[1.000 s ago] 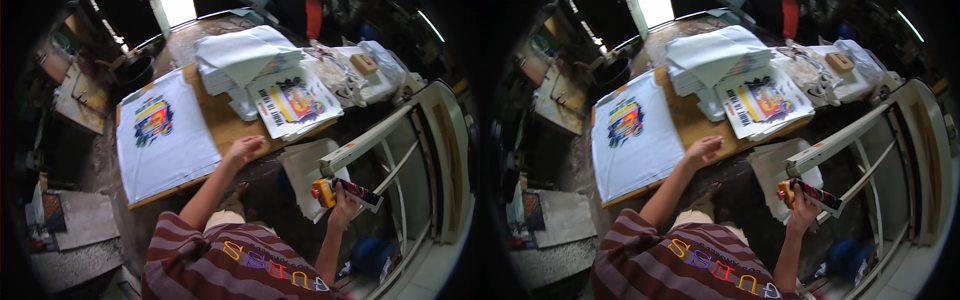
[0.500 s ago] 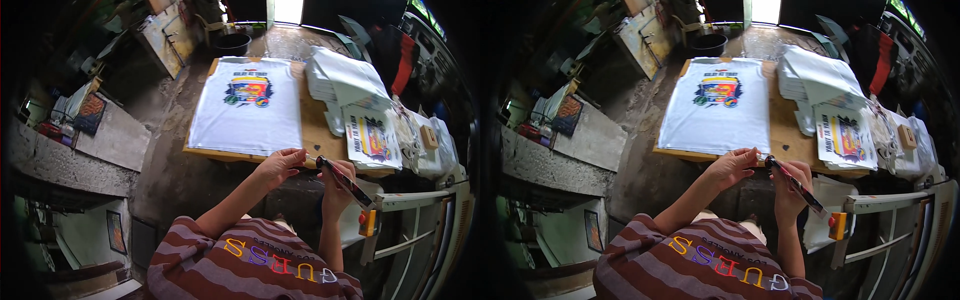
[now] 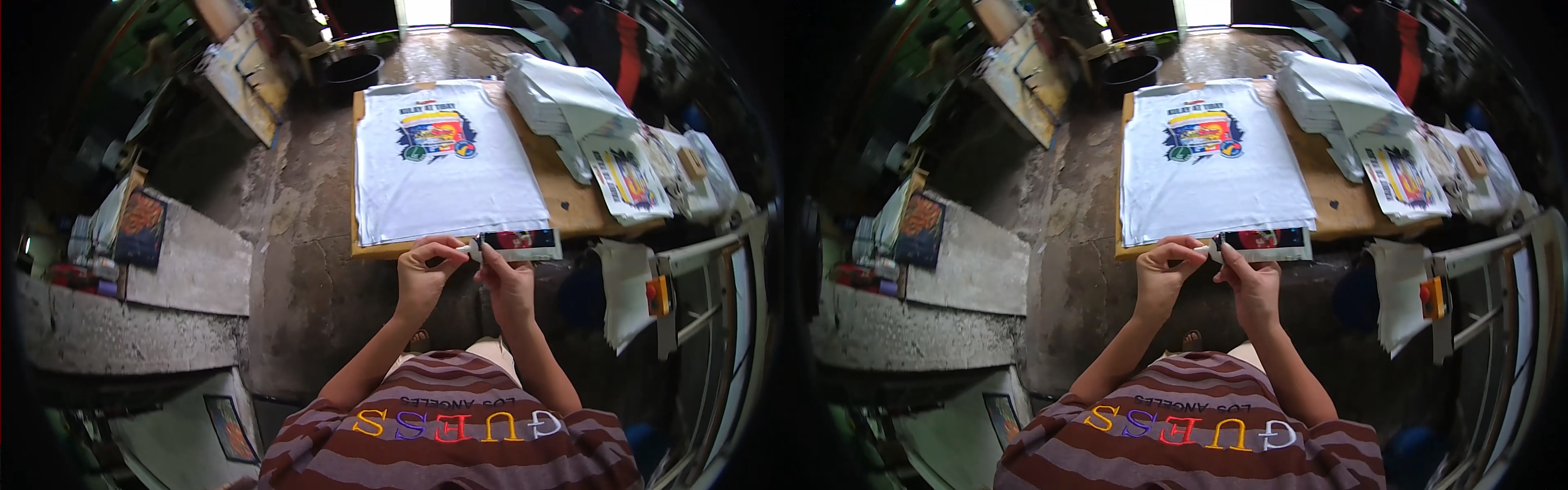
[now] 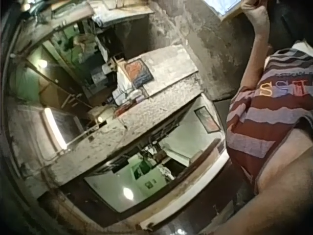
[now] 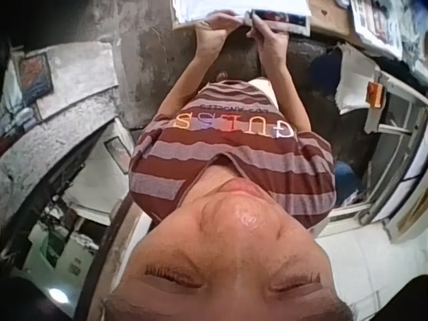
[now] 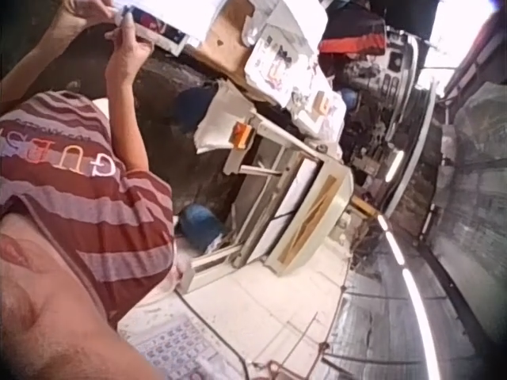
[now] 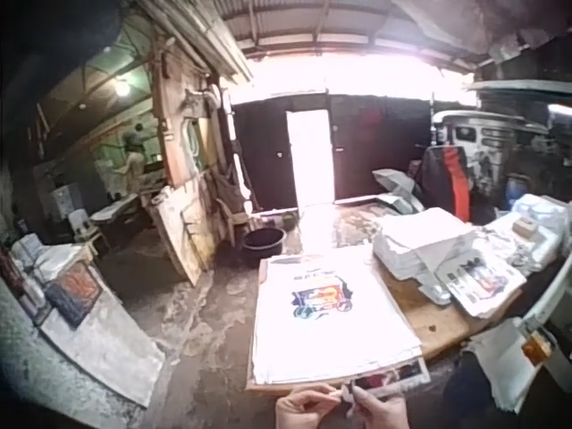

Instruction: The recorder prepares t-shirts and transfer sheets for a heat press printing process.

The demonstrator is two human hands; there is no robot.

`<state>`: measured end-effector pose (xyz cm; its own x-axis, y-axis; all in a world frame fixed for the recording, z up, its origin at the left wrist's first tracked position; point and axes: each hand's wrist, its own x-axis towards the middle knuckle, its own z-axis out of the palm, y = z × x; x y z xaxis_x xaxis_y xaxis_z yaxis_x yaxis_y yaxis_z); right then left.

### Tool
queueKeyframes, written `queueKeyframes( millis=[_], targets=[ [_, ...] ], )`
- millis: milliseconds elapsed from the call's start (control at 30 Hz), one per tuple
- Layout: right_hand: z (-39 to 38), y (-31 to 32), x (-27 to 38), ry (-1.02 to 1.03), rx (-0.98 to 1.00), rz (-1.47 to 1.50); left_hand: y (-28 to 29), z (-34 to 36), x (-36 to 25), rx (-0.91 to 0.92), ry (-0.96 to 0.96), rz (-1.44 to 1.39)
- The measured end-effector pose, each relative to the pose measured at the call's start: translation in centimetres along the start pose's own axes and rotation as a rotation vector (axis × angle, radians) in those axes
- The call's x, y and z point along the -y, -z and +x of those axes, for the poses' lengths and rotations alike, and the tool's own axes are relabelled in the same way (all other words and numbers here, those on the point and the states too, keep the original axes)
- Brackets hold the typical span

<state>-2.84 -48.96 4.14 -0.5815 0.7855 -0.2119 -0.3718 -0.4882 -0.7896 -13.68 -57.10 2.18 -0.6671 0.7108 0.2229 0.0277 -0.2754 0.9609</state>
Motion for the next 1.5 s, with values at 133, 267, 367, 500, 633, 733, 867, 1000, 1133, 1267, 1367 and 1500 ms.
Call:
queueKeyframes(
  millis=[133,267,367,500,633,733,867,1000,1133,1267,1367,1500],
  targets=[
    [-1.0,0.4,-0.5,0.112,-0.089,-0.075,0.5,0.1,-1.6,0.15,0.094,0.143],
    [-2.3,0.9,0.4,0.26,-0.155,-0.153,-1.4,0.4,-1.2,0.107,0.261,-0.293],
    [-2.9,2.7,1.5,0.356,-0.205,-0.209,-2.4,1.0,1.7,0.318,0.411,-0.105],
    [-3.6,6.7,3.3,0.434,-0.293,-0.243,-6.9,1.2,1.8,0.48,0.475,-0.047],
    [-4.1,12.0,5.8,0.402,-0.399,-0.208,-12.8,1.2,3.5,0.611,0.429,0.052],
    [-4.5,17.0,7.3,0.34,-0.459,-0.113,-17.7,1.0,5.4,0.751,0.392,0.113],
    [-4.9,23.5,8.7,0.296,-0.563,-0.043,-24.2,0.2,8.6,0.842,0.482,0.137],
    [-4.8,27.8,11.0,0.257,-0.534,-0.076,-28.6,0.3,9.6,0.953,0.614,0.329],
    [-3.1,30.8,13.4,0.15,-0.516,-0.047,-31.7,0.8,9.8,0.929,0.582,0.34],
    [-0.5,32.8,14.7,0.063,-0.476,-0.02,-33.6,2.7,11.7,0.844,0.569,0.358],
    [1.1,33.0,14.6,0.023,-0.541,-0.014,-33.3,6.1,16.2,0.639,0.61,0.383],
    [-0.3,36.4,13.4,-0.061,-0.432,-0.317,-32.2,13.0,26.0,0.219,0.873,0.313]
  ],
)
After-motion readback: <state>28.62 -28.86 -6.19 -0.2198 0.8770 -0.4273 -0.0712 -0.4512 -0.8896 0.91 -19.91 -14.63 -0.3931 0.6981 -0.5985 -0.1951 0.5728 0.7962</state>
